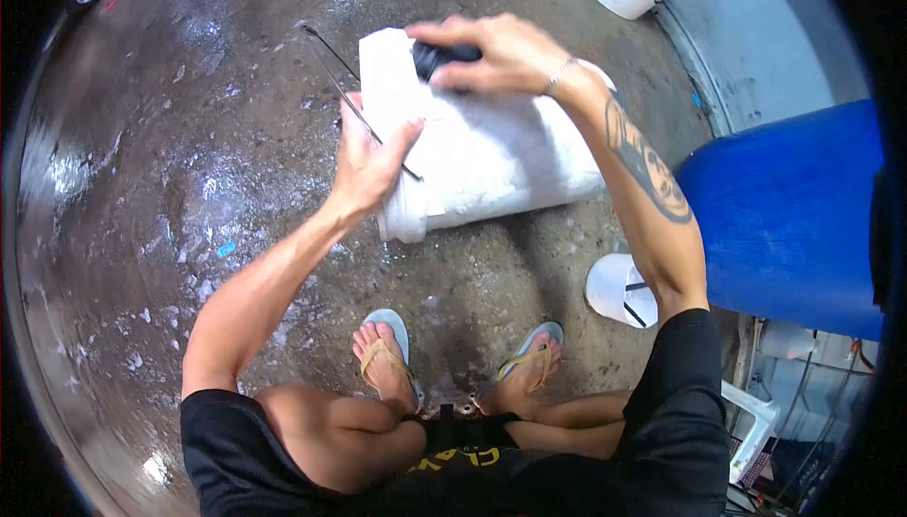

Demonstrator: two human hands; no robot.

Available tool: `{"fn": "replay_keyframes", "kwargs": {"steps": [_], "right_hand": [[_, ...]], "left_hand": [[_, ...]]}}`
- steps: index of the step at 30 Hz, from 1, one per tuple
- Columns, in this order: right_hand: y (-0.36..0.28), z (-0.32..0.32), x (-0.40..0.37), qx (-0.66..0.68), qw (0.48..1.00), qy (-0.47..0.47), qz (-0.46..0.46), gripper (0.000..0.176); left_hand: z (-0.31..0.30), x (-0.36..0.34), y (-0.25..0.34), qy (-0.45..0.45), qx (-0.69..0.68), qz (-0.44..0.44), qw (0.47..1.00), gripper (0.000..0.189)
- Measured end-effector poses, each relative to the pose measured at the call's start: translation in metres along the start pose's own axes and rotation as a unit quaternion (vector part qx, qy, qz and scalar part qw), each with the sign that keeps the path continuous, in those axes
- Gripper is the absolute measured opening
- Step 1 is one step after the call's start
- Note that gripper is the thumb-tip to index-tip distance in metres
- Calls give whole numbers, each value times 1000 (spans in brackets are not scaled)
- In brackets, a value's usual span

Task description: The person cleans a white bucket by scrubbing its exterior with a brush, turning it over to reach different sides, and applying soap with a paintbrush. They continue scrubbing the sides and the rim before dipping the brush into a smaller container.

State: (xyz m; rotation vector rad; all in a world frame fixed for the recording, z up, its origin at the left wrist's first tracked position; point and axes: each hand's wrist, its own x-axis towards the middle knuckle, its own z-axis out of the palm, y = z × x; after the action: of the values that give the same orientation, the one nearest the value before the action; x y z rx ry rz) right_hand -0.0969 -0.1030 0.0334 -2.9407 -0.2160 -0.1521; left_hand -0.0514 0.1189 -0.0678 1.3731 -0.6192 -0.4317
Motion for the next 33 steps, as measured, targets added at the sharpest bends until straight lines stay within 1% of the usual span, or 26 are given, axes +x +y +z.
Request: {"fn": "replay_keyframes", "kwargs": {"steps": [1,2,3,4,5,6,8,9,12,13,14,15,17,18,19,21,22,24,25,26,27,28,30,31,32,33], "right_hand": [[-4,7,-4,-53,992,87,-74,59],[2,4,0,-52,992,85,-75,59],[9,-7,6,-10,997,-14,72,59],[19,-12,10,33,969,-111,217,58],[35,-3,14,-6,982,-76,170,61],[24,-10,17,-8,983,-72,166,61],[-17,-29,17,115,973,-158,122,63],[-13,-30,20,103,970,-152,157,63],[12,-10,38,33,978,-121,167,63],[23,10,37,3,999,-22,44,62],[33,28,30,-23,994,73,-78,61],[1,-17,16,145,978,-104,108,62],[36,-17,-17,124,967,-96,200,66],[71,-7,-39,95,970,-34,219,69],[78,-25,-60,94,948,-59,297,72],[114,-27,-101,22,927,-16,374,64],[115,-35,-109,27,890,-34,455,62],[125,-24,-114,-60,902,-36,426,59],[95,-26,-102,-28,921,-20,389,59],[43,-21,-80,5,935,-5,354,59],[5,-13,-62,1,959,45,281,55],[-13,10,-46,29,976,78,203,56],[-62,6,-36,5,979,79,188,57],[-47,5,-44,69,974,69,204,58],[-19,5,-60,132,965,59,219,59],[20,7,-84,132,950,88,271,60]], "left_hand": [[-2,-5,-1,-3,32,15,999,51],[-1,-10,-3,-8,61,25,998,51],[2,-12,2,-12,31,13,999,54],[2,-15,0,-16,31,10,999,54],[1,-15,-1,-22,54,21,998,53],[-2,-14,0,-25,78,36,996,53],[-2,-18,5,-21,98,31,995,52],[0,-20,4,-23,75,27,997,51],[0,-17,8,-25,42,25,998,50],[-1,-17,7,-22,54,23,998,49],[0,-19,5,-21,64,16,998,49],[1,-20,3,-24,61,11,998,49],[-1,-21,1,-25,57,12,998,51],[-1,-18,1,-26,53,18,998,51],[-1,-19,-1,-28,55,17,998,51],[1,-21,-2,-33,55,16,998,52],[2,-21,-1,-23,51,15,998,51],[5,-21,2,-20,43,15,999,50],[5,-19,3,-10,46,21,999,48],[6,-17,5,-4,49,24,998,47],[7,-16,7,-6,24,8,1000,45],[6,-14,4,-4,13,12,1000,45],[6,-10,6,-7,-21,-9,1000,45],[2,-8,0,-8,15,16,1000,44],[2,-6,-1,-13,11,17,1000,44],[2,-4,1,-9,9,10,1000,44]]}}
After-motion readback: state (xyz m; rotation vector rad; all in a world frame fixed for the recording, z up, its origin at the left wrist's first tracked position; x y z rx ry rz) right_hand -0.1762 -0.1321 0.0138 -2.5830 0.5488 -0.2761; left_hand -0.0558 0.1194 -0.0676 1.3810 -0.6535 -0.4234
